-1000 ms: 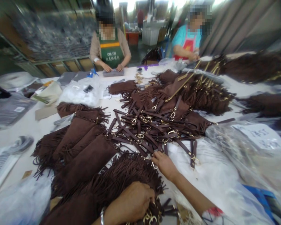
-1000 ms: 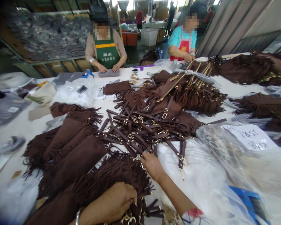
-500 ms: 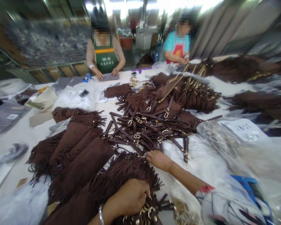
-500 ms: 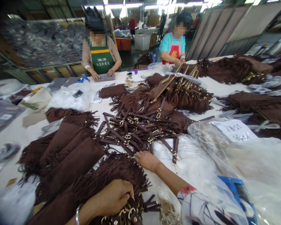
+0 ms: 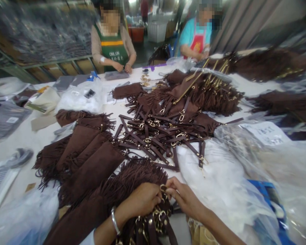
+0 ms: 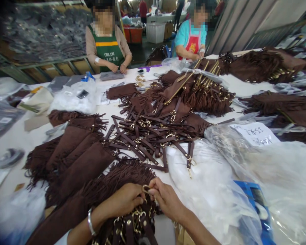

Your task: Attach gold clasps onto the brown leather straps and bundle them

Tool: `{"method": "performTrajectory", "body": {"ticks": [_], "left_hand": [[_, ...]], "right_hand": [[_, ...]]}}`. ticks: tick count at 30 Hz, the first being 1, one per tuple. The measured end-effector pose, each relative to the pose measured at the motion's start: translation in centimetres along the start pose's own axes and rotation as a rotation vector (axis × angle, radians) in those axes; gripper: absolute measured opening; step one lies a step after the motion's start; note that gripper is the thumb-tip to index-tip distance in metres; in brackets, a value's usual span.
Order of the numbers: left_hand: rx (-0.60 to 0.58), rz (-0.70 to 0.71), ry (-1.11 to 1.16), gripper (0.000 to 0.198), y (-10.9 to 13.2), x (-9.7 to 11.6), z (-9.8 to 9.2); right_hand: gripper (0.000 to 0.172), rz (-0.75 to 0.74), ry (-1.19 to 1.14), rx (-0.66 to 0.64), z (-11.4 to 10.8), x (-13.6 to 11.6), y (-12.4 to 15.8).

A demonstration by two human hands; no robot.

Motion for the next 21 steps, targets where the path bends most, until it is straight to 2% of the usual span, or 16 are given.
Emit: {"method": "performTrajectory", "body": {"ticks": [3, 5, 12, 21], "left_hand": [[0.01, 0.014, -0.024, 0.013, -0.1, -0.1, 0.0], [0.016, 0.02, -0.039, 0.013, -0.1, -0.1, 0.1], [0.041, 0.036, -0.029, 0.013, -0.1, 0.0, 0.0], [-0.008, 0.009, 0.008, 0.01, -0.3, -0.1, -0.1]], "right_hand": [[0.018, 0.006, -0.021, 0.033, 1.2, 1.2, 2.1], [0.018, -0.016, 0.047, 0.054, 1.7, 1.8, 2.7], [0.013, -0.214, 0.382, 0.221, 3.4, 2.4, 2.4], [0.021, -0.314, 0.508, 0.28, 4.4, 3.6, 2.6]]}}
Point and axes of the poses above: each hand's wrist, its own y-axis away from the middle knuckle, its own z-axis out of the palm, x = y × z, the point moved 1 cm from there along -y, towards the middle knuckle, and after that the axes turned 1 degree about -z, right-handed, at the moved point
